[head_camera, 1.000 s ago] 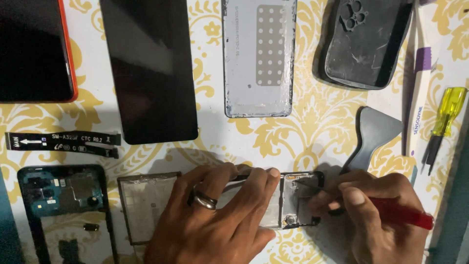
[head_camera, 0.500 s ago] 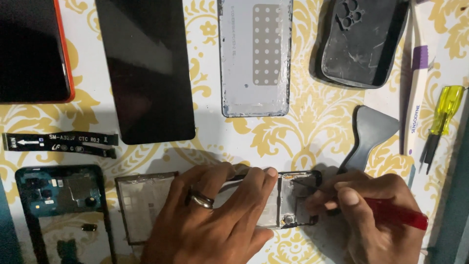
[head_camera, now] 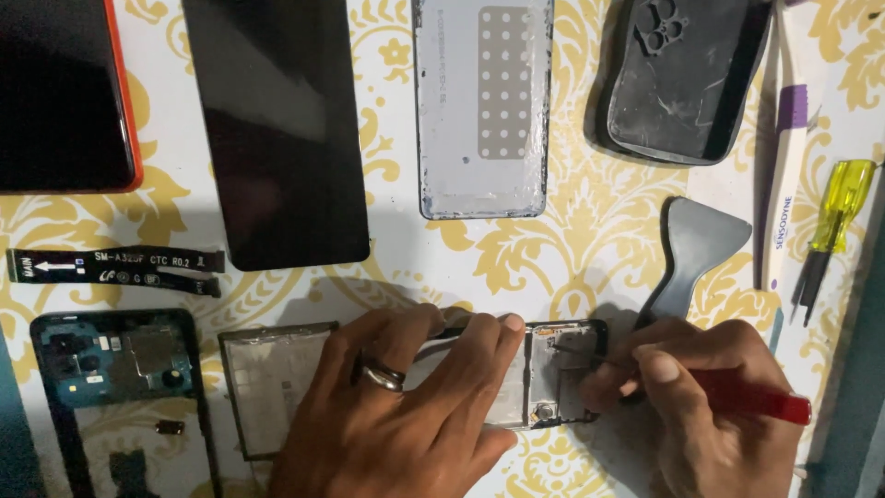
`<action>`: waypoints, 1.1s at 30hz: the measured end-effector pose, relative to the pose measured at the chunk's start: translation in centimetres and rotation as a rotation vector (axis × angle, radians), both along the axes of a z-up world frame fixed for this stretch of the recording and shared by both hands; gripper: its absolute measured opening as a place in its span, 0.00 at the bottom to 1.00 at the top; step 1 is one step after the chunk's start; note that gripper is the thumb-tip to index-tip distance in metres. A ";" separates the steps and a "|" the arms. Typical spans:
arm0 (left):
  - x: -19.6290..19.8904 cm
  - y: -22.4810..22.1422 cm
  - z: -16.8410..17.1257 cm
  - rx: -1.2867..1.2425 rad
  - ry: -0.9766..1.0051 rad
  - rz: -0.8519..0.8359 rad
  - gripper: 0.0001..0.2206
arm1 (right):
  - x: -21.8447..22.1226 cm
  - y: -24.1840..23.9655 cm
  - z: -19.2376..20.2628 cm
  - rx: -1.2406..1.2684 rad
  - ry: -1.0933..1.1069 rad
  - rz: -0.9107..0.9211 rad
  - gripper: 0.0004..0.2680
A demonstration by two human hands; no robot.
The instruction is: Cleaning the internal frame of a disassembled smartphone using a toothbrush and a small scraping tool.
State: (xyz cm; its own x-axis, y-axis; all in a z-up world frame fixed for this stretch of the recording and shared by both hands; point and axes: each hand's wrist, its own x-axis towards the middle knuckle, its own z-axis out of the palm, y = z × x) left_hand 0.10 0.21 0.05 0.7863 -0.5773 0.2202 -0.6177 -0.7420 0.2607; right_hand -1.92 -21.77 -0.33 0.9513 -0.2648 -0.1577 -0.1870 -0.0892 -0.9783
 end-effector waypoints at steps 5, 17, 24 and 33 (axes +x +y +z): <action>0.0 0.0 -0.2 0.000 -0.005 0.003 0.32 | 0.4 0.1 0.6 -0.115 0.002 0.076 0.07; -0.1 -0.1 -0.1 -0.001 0.004 0.007 0.32 | 0.0 0.0 0.2 -0.184 -0.006 0.059 0.06; -0.1 -0.1 0.4 -0.029 0.010 0.026 0.33 | 0.0 -0.1 0.2 -0.224 -0.017 0.069 0.06; -0.9 -0.5 0.4 0.003 0.015 0.089 0.40 | -0.1 -0.5 0.1 -0.190 -0.038 0.084 0.05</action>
State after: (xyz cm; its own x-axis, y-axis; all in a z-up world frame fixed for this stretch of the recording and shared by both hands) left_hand -0.76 -0.29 0.46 0.8375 -0.5060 0.2063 -0.5457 -0.7943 0.2672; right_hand -2.06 -22.28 -0.22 0.9756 -0.2058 -0.0759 -0.1343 -0.2869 -0.9485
